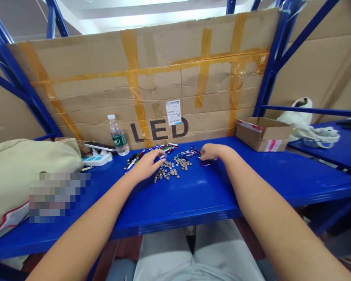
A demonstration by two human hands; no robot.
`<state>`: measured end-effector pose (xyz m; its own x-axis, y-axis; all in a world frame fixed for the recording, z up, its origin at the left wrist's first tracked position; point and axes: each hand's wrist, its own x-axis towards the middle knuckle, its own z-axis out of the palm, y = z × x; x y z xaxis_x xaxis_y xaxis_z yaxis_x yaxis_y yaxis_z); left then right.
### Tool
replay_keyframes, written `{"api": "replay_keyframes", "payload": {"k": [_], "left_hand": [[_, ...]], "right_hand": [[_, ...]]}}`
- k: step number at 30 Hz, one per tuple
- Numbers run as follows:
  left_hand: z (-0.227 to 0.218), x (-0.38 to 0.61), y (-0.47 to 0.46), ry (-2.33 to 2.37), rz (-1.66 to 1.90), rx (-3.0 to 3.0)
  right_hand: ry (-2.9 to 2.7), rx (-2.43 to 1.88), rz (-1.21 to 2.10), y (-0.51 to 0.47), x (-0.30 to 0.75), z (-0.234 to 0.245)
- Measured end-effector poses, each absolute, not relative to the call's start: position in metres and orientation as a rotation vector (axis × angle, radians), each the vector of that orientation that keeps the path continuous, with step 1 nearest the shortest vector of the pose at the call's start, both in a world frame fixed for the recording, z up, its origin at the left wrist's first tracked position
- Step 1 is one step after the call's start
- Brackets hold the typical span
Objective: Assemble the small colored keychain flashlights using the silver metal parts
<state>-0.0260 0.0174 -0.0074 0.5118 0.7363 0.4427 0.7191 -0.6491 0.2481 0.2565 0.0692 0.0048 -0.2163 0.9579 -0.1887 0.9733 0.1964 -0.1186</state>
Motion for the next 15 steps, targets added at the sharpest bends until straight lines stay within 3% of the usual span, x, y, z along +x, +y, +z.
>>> {"api": "replay_keyframes", "payload": {"k": [3, 7, 9, 15], "left_hand": [[-0.008, -0.026, 0.019, 1.255, 0.847, 2.734], [-0.008, -0.023, 0.017, 1.17, 0.97, 2.796], [-0.008, -0.02, 0.015, 1.132, 1.081, 2.81], [-0.009, -0.013, 0.005, 1.097, 1.155, 2.858]], "right_hand": [[2.736, 1.863, -0.55, 0.06, 0.245, 0.012], [2.926, 1.36, -1.784, 0.042, 0.213, 0.013], [2.745, 1.128, -2.142, 0.036, 0.197, 0.009], [2.425, 0.967, -2.541, 0.033, 0.171, -0.001]]}}
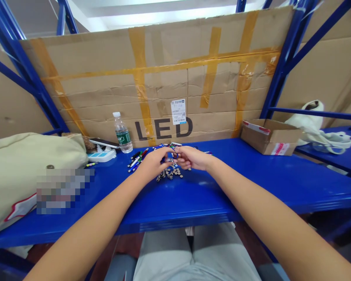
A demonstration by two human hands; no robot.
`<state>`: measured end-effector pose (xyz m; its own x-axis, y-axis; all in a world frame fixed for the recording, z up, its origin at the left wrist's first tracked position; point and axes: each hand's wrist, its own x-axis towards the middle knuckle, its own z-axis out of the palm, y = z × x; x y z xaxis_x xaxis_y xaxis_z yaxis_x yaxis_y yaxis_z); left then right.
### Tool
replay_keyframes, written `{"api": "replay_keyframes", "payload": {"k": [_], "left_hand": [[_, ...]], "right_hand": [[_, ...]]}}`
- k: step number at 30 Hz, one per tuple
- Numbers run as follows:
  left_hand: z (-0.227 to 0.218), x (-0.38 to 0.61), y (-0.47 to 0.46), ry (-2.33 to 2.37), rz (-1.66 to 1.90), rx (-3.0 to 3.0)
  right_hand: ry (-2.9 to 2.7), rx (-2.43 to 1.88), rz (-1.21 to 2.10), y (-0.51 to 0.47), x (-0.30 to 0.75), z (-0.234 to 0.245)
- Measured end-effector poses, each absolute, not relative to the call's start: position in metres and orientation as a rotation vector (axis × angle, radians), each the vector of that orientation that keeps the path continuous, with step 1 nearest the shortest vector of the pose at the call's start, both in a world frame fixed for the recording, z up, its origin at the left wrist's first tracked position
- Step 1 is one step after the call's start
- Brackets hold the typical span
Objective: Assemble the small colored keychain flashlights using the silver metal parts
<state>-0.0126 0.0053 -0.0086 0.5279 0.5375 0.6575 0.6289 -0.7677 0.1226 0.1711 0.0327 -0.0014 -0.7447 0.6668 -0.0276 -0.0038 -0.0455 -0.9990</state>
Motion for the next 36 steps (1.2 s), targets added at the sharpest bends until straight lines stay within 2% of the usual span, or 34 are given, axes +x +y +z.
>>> {"api": "replay_keyframes", "payload": {"k": [4, 6, 12, 15, 18, 21, 29, 36], "left_hand": [[-0.008, -0.009, 0.003, -1.066, -1.056, -2.59], [-0.008, -0.008, 0.005, -1.123, -1.102, -2.592], [-0.011, -0.015, 0.016, -1.6, -1.519, -2.561], [-0.014, -0.017, 0.02, -1.648, -1.599, -2.618], [-0.016, -0.015, 0.02, -1.645, -1.598, -2.646], [-0.015, -0.013, 0.019, -1.666, -1.562, -2.637], [-0.01, -0.011, 0.015, -1.703, -1.205, -2.577], [-0.007, -0.01, 0.011, -1.756, -1.21, -2.665]], "right_hand": [[-1.753, -0.669, 1.851, 0.036, 0.169, -0.006], [-1.812, -0.712, 1.696, 0.037, 0.169, -0.008], [-2.131, -1.003, 0.395, 0.031, 0.17, -0.009], [-2.395, -1.081, -0.048, 0.024, 0.167, -0.009], [-2.496, -1.243, -0.356, 0.019, 0.161, -0.009], [-2.5, -1.318, -0.469, 0.016, 0.156, -0.009], [-2.472, -1.34, -0.472, 0.017, 0.15, -0.01], [-2.389, -1.404, -0.391, 0.02, 0.153, -0.007]]}}
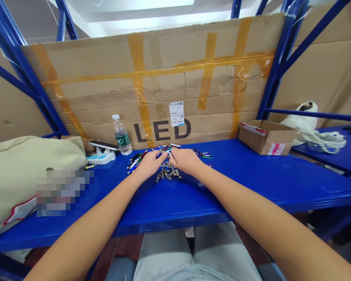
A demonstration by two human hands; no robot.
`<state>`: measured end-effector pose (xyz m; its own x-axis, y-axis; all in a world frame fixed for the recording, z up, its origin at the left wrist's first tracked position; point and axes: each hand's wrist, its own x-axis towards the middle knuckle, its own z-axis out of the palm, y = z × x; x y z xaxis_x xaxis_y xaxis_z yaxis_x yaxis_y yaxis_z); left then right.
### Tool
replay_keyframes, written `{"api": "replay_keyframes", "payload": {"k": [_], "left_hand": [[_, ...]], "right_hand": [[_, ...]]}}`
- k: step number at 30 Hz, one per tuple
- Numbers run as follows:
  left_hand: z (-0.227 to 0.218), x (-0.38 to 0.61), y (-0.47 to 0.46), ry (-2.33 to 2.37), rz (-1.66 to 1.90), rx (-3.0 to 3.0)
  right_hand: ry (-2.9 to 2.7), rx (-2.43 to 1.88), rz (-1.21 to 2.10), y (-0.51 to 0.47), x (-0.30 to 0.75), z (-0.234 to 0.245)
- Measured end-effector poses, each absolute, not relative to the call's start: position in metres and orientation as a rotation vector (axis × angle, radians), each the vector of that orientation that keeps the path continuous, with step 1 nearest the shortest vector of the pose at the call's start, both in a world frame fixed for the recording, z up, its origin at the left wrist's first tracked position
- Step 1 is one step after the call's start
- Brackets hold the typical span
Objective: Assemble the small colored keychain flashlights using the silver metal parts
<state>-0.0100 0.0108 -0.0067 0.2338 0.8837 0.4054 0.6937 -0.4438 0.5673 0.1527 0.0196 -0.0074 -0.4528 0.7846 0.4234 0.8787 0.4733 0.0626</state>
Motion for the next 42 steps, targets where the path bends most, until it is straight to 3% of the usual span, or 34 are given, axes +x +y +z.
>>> {"api": "replay_keyframes", "payload": {"k": [5, 22, 28, 32, 35, 42], "left_hand": [[-0.008, -0.009, 0.006, 1.305, 0.804, 1.989], [-0.009, -0.009, 0.001, 1.114, 0.691, 1.786], [0.004, -0.014, 0.0, 0.952, 0.752, 1.6], [0.009, -0.023, 0.025, 1.23, 0.793, 1.802], [0.007, -0.022, 0.059, 1.679, 0.548, 2.319], [-0.002, -0.004, 0.122, 1.867, 0.544, 2.503]], "right_hand": [[-2.402, -1.291, -0.407, 0.019, 0.16, -0.002], [-2.484, -1.239, -0.502, 0.013, 0.156, -0.003], [-2.486, -1.197, -0.374, 0.021, 0.161, -0.003], [-2.345, -1.28, -0.049, 0.037, 0.18, 0.0], [-2.176, -1.367, 0.078, 0.055, 0.203, 0.0], [-2.187, -1.508, 0.223, 0.078, 0.23, -0.009]]}}
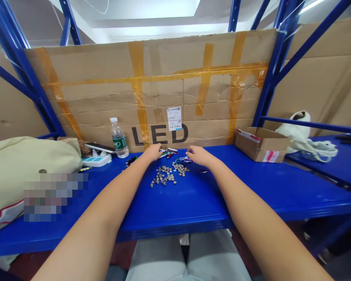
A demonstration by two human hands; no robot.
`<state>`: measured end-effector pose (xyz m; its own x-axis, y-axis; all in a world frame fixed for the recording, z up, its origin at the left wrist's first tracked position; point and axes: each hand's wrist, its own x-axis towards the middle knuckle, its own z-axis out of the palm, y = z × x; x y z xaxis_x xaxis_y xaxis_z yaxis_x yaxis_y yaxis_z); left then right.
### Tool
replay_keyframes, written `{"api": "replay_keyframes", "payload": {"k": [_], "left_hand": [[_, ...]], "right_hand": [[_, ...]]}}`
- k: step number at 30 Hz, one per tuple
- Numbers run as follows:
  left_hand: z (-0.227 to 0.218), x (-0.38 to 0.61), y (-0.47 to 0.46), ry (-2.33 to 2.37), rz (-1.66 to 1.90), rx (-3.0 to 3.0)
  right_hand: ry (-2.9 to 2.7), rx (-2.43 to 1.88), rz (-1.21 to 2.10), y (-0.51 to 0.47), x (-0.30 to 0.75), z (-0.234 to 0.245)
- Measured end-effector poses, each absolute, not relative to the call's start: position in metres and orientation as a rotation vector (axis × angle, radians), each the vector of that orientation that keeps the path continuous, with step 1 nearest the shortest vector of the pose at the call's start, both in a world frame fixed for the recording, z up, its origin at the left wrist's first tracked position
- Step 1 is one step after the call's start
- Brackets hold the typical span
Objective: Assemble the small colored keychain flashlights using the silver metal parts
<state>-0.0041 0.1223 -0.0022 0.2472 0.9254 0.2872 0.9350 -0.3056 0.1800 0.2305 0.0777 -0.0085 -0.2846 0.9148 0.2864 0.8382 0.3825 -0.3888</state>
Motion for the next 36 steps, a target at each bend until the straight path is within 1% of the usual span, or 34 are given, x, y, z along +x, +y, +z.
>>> {"api": "replay_keyframes", "payload": {"k": [3, 5, 11, 17, 19, 22, 25, 33, 36], "left_hand": [[0.001, -0.013, 0.124, -1.863, -0.52, -2.325], [0.002, -0.028, 0.114, -1.862, -0.433, -2.324], [-0.002, -0.082, 0.066, -1.899, -0.15, -2.388], [-0.003, -0.087, 0.057, -1.953, 0.063, -2.462], [-0.008, -0.08, 0.061, -1.94, 0.047, -2.366], [-0.017, -0.068, 0.065, -1.94, -0.047, -2.152], [-0.025, -0.058, 0.068, -1.914, -0.079, -2.065], [-0.026, -0.064, 0.07, -1.891, -0.062, -2.122], [-0.026, -0.07, 0.07, -1.843, -0.052, -2.234]], "right_hand": [[-2.228, -1.464, 0.243, 0.076, 0.23, -0.009], [-2.243, -1.446, 0.266, 0.075, 0.229, -0.008], [-2.34, -1.546, 0.532, 0.07, 0.225, -0.008], [-2.556, -1.642, 0.726, 0.058, 0.221, -0.004], [-2.61, -1.66, 0.688, 0.06, 0.222, -0.005], [-2.664, -1.665, 0.545, 0.066, 0.225, -0.007], [-2.687, -1.659, 0.478, 0.07, 0.226, -0.01], [-2.659, -1.698, 0.383, 0.066, 0.218, -0.012], [-2.7, -1.593, 0.298, 0.069, 0.215, -0.015]]}}
